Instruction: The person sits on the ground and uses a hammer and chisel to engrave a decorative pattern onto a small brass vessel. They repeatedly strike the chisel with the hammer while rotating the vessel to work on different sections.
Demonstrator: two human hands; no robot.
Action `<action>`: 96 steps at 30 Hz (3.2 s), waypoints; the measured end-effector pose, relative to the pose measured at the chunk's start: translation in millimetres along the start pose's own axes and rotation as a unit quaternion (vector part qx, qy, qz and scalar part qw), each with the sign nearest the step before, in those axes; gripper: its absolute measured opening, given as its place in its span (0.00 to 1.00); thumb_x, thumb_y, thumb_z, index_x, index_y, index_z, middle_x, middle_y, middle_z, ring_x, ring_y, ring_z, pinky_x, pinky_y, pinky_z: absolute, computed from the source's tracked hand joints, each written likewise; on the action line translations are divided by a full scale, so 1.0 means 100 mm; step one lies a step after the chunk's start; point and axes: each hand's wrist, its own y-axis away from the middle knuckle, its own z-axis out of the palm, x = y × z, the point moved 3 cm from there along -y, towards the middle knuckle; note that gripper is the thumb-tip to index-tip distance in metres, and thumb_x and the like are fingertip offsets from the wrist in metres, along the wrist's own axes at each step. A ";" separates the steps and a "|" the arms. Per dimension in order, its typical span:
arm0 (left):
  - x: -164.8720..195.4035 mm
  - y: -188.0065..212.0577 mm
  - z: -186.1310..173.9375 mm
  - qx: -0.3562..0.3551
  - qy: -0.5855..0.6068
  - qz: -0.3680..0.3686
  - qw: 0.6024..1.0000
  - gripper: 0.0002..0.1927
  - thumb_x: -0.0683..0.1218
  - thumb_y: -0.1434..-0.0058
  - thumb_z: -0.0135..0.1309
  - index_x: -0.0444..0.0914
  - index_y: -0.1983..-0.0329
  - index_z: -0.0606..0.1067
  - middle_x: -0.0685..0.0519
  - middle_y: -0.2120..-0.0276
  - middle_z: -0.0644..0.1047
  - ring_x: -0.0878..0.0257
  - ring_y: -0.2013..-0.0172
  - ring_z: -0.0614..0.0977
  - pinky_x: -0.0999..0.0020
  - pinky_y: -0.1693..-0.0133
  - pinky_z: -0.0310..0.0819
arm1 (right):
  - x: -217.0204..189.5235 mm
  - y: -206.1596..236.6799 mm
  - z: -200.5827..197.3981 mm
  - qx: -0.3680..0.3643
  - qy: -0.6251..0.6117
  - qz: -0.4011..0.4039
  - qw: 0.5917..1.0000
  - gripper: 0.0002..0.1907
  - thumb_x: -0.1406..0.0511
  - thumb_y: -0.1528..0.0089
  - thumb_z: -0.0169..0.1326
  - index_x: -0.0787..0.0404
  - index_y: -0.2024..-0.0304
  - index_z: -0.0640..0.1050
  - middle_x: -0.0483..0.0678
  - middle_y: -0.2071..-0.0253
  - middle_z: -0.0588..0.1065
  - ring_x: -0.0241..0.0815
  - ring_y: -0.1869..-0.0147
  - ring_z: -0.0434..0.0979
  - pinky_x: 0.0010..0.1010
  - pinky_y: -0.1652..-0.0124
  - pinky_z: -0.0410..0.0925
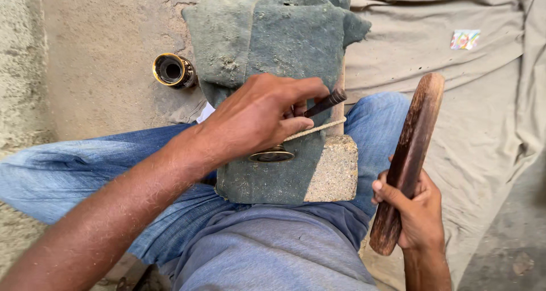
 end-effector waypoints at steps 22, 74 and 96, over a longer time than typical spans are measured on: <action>0.12 -0.13 0.08 -0.108 -0.108 -0.015 0.988 0.21 0.47 0.41 0.61 0.41 0.45 0.72 0.42 0.65 0.79 0.38 0.65 0.82 0.44 0.67 0.75 | -0.66 -0.03 0.05 -0.053 0.508 -0.045 0.859 0.21 0.63 0.50 0.74 0.61 0.62 0.76 0.46 0.77 0.77 0.36 0.76 0.76 0.30 0.73 0.72; 0.11 -0.37 -0.02 -0.213 -0.048 0.029 0.976 0.29 0.45 0.47 0.66 0.48 0.40 0.74 0.46 0.67 0.83 0.43 0.63 0.83 0.47 0.61 0.76 | -0.34 0.15 0.04 -0.018 0.272 -0.030 0.962 0.16 0.69 0.49 0.67 0.63 0.63 0.75 0.44 0.74 0.78 0.33 0.72 0.81 0.26 0.71 0.76; 0.10 -0.44 0.00 -0.227 -0.066 0.015 0.972 0.30 0.45 0.49 0.67 0.48 0.41 0.75 0.47 0.67 0.83 0.45 0.62 0.84 0.48 0.61 0.75 | -0.38 0.20 0.12 -0.013 0.352 -0.087 0.932 0.13 0.71 0.51 0.69 0.64 0.69 0.77 0.45 0.74 0.76 0.34 0.73 0.76 0.26 0.71 0.71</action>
